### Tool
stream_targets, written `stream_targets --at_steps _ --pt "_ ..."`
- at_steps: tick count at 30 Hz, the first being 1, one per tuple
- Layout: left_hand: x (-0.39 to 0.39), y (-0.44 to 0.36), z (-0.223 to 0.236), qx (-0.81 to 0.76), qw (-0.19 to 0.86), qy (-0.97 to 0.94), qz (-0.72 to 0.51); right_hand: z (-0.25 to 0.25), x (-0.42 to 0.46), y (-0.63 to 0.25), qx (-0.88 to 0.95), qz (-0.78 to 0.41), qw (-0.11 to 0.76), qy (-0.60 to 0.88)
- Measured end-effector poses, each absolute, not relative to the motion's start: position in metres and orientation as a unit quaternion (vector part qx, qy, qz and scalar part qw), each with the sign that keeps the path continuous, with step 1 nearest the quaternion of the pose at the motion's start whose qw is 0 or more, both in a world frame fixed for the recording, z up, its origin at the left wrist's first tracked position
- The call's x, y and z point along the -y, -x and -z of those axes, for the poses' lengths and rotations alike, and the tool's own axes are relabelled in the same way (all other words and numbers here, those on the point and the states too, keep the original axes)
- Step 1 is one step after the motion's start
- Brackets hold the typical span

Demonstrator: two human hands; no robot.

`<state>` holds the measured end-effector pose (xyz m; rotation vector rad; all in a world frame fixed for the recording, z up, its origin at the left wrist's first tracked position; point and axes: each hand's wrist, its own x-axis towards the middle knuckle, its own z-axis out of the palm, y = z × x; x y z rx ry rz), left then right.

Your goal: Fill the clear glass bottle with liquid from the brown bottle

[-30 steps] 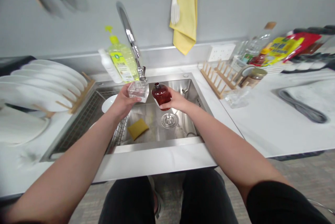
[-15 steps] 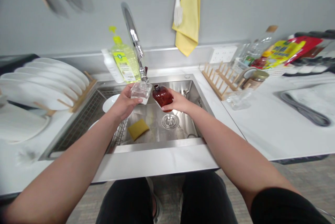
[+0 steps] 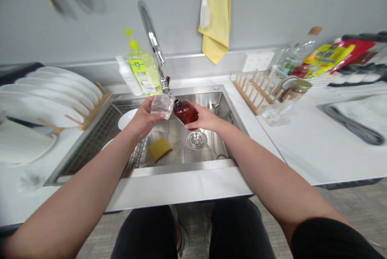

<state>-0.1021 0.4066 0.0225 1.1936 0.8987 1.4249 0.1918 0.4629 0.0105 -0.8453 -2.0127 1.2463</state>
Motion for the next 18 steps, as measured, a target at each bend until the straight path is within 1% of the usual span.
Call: stream_targets --at_steps 5,18 --pt "-0.4069 0.1039 -0.0238 -0.377 0.497 -0.504 -0.598 -0.0096 -0.4615 -0.1931 0.779 -0.445 0.303 0.320" --pt "-0.4027 0.1084 -0.0253 -0.379 0.525 -0.491 -0.583 -0.0140 -0.4602 -0.1944 0.799 -0.408 0.298 0.324"
